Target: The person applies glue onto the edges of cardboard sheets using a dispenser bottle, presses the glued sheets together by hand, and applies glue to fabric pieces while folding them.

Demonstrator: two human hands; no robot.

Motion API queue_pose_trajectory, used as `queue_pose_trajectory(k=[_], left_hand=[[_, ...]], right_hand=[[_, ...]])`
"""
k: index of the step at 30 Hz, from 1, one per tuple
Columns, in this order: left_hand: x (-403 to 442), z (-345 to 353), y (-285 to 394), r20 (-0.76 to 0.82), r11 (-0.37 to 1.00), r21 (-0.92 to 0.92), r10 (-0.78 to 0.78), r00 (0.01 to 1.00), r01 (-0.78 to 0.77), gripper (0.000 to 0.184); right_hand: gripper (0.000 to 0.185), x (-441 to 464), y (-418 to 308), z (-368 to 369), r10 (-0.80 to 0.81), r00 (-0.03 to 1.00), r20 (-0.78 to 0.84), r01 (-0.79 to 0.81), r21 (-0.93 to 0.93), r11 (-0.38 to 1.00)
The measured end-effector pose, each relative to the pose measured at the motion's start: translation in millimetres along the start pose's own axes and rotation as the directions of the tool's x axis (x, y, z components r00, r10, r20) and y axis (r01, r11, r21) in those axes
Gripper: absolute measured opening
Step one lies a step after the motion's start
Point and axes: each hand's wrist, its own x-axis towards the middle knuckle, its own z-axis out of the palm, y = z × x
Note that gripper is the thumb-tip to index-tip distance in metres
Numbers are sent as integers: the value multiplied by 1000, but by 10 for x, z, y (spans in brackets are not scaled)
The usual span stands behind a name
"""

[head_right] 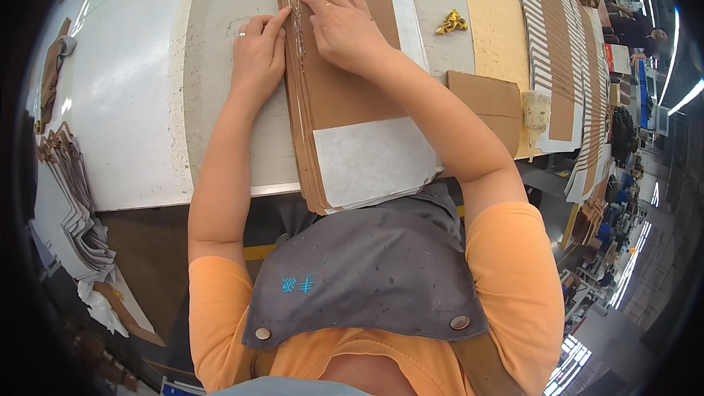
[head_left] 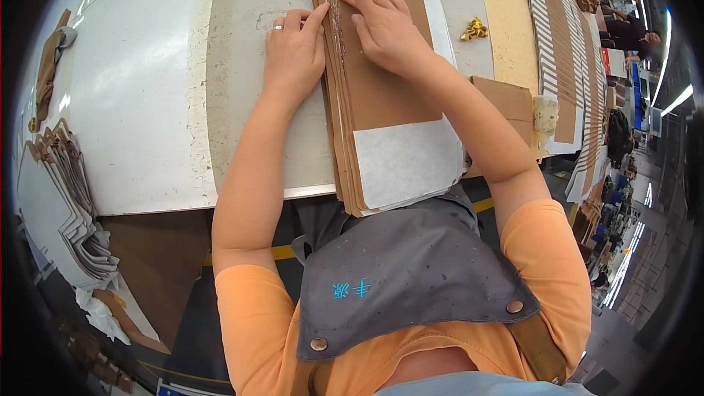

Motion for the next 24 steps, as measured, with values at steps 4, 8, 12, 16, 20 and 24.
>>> queue_pose_trajectory(k=[4, 8, 12, 16, 20, 24], left_hand=[[-6, 4, -6, 9, 1000, 24, 6, 1000, -6, 32], [-4, 37, -33, -27, 999, 28, 26, 999, -25, 32], [-7, 25, -23, -21, 999, 34, 23, 1000, -23, 32], [-8, 37, -34, -31, 999, 29, 30, 999, -29, 32], [-9, 21, -20, -19, 999, 26, 24, 1000, -24, 32], [-18, 1, -8, -4, 1000, 21, 14, 1000, -13, 32]], right_hand=[[60, -87, -59, 54, -3, 1000, 26, 7, -138, 990], [60, -151, -94, 59, -30, 999, 45, 38, -196, 980], [61, -197, -152, 27, -20, 999, 47, 28, -180, 983], [61, -238, -213, -10, 6, 999, 36, -3, -107, 994], [58, -222, -267, -153, 58, 998, 37, -62, 98, 993], [56, -43, -252, -397, 115, 992, -45, -79, 483, 872]])
